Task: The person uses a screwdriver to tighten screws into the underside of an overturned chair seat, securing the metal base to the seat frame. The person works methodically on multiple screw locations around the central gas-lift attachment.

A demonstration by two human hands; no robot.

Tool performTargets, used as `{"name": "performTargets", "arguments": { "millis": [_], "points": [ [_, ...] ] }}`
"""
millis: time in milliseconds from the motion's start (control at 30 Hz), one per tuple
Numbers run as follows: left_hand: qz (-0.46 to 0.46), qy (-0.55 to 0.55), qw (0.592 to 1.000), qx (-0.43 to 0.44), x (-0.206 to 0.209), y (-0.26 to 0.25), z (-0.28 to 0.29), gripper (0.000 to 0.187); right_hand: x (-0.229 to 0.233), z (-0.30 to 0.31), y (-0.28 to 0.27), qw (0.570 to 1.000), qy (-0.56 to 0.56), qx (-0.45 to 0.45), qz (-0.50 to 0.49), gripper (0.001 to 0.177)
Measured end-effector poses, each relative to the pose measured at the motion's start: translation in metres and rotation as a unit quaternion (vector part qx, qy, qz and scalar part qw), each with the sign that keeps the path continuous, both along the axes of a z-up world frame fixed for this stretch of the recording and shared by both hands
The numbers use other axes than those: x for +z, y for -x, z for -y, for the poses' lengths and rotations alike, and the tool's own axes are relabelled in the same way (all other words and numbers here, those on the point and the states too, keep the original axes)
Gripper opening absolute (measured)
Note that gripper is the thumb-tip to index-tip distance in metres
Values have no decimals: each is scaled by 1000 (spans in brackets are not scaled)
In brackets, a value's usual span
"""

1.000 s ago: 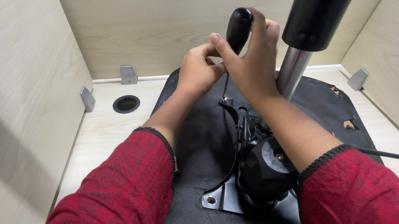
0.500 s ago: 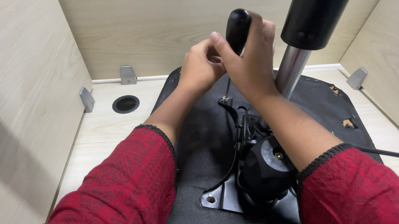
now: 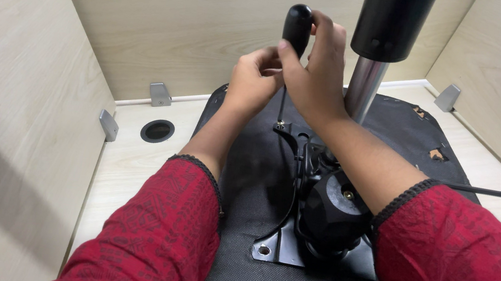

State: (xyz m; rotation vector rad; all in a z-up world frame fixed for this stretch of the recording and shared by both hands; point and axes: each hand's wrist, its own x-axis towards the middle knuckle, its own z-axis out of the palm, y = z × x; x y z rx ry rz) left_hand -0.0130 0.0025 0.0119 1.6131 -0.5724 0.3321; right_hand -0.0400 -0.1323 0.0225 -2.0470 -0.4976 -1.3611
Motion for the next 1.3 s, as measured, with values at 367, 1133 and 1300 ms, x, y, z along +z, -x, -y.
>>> {"name": "performTargets", "arguments": {
  "millis": [367,1133,1300],
  "points": [
    [41,-33,998,-40,-12,-14,4,44,1,1,-1,989,-83,74,-102,54],
    [-65,-132,983,111,4,14,6,38,3,-3,6,995,-59,49,-59,53],
    [-90,-228,954,171,4,16,4,39,5,-3,5,999,-26,10,-46,55]
  ]
}}
